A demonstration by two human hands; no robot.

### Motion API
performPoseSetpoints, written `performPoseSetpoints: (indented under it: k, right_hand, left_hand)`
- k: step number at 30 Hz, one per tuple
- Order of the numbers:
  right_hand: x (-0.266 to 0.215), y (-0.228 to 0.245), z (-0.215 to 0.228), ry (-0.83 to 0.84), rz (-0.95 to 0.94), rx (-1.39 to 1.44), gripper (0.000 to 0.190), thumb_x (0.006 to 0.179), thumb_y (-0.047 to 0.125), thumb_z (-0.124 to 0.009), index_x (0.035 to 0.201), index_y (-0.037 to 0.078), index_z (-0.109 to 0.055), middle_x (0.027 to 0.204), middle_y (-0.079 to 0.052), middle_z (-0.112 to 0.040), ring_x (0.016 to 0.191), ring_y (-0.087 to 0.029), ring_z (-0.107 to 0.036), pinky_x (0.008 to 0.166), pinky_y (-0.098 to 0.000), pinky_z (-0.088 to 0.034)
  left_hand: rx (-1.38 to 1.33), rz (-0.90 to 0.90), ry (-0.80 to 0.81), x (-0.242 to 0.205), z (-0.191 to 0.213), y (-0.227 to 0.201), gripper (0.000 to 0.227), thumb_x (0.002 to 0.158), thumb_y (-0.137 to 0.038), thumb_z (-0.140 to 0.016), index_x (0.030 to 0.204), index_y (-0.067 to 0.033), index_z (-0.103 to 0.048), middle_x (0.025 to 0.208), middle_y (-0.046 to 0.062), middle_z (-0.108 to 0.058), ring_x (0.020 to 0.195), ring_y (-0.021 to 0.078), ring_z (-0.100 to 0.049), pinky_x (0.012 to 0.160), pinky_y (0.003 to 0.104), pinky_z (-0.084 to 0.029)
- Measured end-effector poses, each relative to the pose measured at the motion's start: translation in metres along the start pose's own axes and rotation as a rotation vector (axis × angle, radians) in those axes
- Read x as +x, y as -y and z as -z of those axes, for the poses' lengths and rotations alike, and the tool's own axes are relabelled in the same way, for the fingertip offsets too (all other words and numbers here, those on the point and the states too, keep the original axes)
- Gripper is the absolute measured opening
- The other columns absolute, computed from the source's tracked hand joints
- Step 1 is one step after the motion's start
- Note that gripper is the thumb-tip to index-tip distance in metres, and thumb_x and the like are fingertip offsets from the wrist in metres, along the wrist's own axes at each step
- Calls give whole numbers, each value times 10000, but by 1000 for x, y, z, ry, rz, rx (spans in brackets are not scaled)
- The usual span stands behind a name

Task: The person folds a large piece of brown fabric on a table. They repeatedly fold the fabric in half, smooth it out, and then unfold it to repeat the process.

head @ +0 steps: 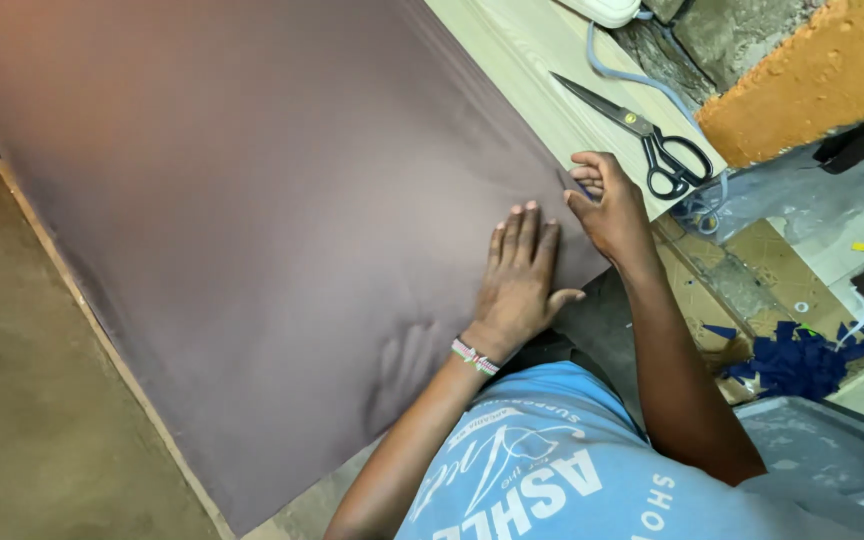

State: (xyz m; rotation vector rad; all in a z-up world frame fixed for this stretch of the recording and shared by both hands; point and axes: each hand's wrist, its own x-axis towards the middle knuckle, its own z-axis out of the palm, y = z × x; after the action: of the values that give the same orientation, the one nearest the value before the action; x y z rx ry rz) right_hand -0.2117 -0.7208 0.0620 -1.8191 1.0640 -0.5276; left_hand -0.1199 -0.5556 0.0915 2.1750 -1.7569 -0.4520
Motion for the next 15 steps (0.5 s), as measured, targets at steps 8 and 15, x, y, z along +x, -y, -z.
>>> performPoseSetpoints:
  k: [8, 15]
  right_hand:
    - [62, 27, 16, 182, 254, -71, 442, 950, 123, -754, 1367, 106, -608, 1221, -166, -713, 1202, -365, -641, 1001, -421, -545]
    - [96, 80, -27, 317, 624, -135, 411, 1013, 113, -689, 1372, -2, -525, 1401, -213, -569, 1324, -387, -522, 1089, -474, -410]
  left_hand:
    - [289, -59, 159, 21, -27, -11, 1116, 859, -662, -718, 1659, -102, -178, 1716, 217, -187, 1610, 365, -124, 1311, 561, -66]
    - [446, -104, 51, 25, -38, -6, 998, 904, -741, -571, 1630, -124, -271, 1681, 182, -302, 1587, 327, -218, 1305, 545, -149]
